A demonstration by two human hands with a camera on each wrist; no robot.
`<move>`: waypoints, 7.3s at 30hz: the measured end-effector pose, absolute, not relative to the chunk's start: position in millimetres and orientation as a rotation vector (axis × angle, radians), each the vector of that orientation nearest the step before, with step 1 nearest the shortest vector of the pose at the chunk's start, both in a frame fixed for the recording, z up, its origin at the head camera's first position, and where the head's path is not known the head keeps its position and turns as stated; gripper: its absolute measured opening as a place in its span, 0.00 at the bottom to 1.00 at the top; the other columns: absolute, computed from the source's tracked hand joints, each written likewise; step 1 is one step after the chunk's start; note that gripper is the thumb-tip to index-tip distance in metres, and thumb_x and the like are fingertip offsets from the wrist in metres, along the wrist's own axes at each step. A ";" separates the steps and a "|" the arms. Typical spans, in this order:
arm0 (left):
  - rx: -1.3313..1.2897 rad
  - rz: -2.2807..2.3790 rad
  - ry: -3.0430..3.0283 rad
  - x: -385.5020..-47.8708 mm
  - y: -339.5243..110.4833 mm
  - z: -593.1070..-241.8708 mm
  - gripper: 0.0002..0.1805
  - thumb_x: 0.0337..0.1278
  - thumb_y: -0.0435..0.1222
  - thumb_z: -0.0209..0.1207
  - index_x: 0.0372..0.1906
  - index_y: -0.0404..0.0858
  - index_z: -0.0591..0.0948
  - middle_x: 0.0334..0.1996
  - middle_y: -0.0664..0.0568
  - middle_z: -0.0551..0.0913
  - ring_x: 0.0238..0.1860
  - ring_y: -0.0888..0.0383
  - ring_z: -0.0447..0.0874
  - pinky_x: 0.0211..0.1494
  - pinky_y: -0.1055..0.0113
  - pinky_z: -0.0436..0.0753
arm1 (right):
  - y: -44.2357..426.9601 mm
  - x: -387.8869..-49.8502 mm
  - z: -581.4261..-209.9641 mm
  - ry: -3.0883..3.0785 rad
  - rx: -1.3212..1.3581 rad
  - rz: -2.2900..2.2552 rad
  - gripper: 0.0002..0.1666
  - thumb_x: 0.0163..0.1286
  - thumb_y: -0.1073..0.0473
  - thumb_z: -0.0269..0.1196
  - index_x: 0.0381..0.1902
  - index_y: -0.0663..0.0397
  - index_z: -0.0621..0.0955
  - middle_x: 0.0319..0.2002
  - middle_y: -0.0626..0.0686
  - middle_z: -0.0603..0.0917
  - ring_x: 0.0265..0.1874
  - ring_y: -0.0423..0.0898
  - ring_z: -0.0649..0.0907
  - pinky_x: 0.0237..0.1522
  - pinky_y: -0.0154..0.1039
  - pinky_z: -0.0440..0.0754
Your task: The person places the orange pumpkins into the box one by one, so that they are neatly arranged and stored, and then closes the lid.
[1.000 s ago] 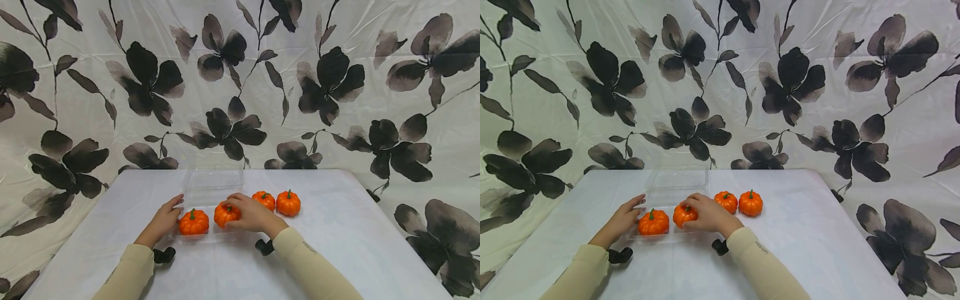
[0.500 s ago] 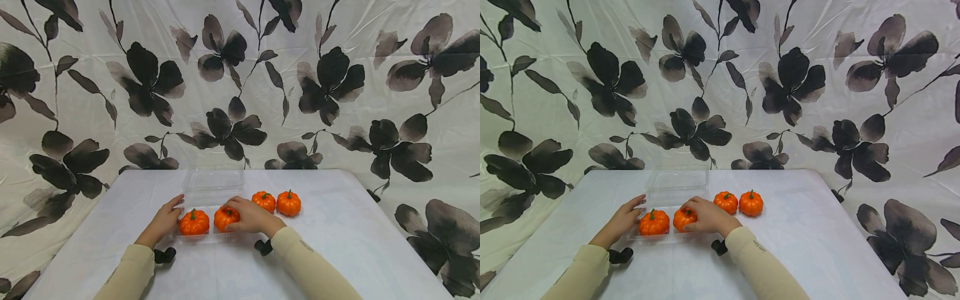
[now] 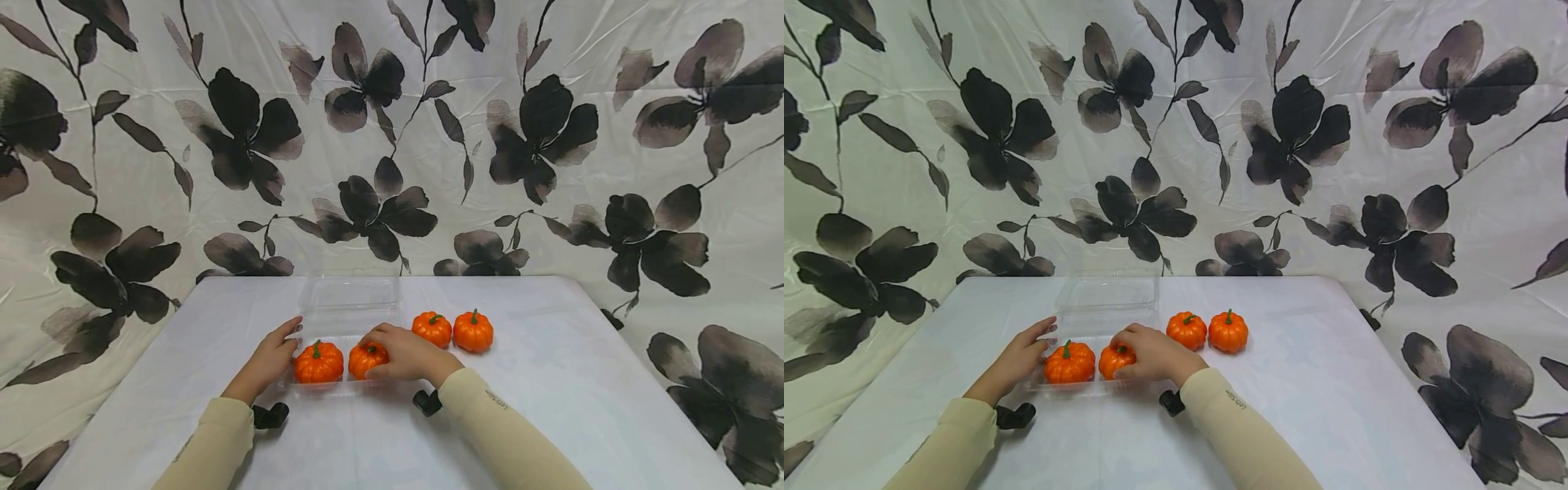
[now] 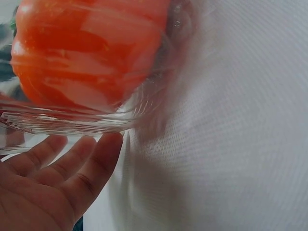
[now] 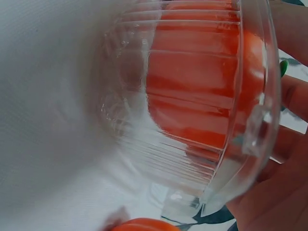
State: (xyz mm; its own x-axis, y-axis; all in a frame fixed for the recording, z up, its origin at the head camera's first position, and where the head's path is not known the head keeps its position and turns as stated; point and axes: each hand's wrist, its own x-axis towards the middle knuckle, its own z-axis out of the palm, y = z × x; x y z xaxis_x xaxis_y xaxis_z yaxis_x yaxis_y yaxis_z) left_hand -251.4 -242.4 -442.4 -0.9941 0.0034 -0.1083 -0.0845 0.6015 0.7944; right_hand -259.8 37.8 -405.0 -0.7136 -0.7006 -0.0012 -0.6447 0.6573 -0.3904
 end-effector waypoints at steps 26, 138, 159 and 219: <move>-0.094 1.352 2.717 -250.1 -241.1 -438.5 0.31 0.71 0.36 0.41 0.77 0.41 0.53 0.73 0.37 0.59 0.65 0.38 0.68 0.62 0.48 0.78 | 36.1 -258.2 -400.7 2.711 -1.134 -0.499 0.24 0.64 0.41 0.63 0.56 0.38 0.78 0.58 0.44 0.76 0.56 0.42 0.77 0.63 0.39 0.75; -0.014 1.358 2.754 -249.5 -242.7 -439.0 0.31 0.70 0.34 0.40 0.76 0.37 0.54 0.72 0.35 0.61 0.64 0.38 0.70 0.55 0.54 0.81 | 189.2 -291.9 -434.9 3.067 -0.192 -1.100 0.35 0.63 0.48 0.62 0.66 0.51 0.69 0.69 0.60 0.64 0.68 0.62 0.66 0.68 0.63 0.64; -0.016 1.342 2.758 -250.9 -243.4 -441.0 0.31 0.70 0.35 0.40 0.76 0.38 0.54 0.72 0.35 0.61 0.62 0.40 0.72 0.54 0.56 0.82 | 190.6 -298.7 -447.7 2.930 -0.087 -1.098 0.43 0.59 0.48 0.63 0.71 0.50 0.64 0.70 0.62 0.64 0.66 0.62 0.67 0.67 0.63 0.66; -0.045 1.349 2.754 -251.0 -242.5 -442.5 0.31 0.70 0.36 0.40 0.76 0.39 0.54 0.72 0.36 0.61 0.65 0.38 0.69 0.58 0.52 0.80 | 205.7 -278.0 -428.5 3.016 -0.237 -1.122 0.46 0.60 0.46 0.66 0.72 0.52 0.61 0.70 0.61 0.63 0.66 0.62 0.68 0.66 0.61 0.69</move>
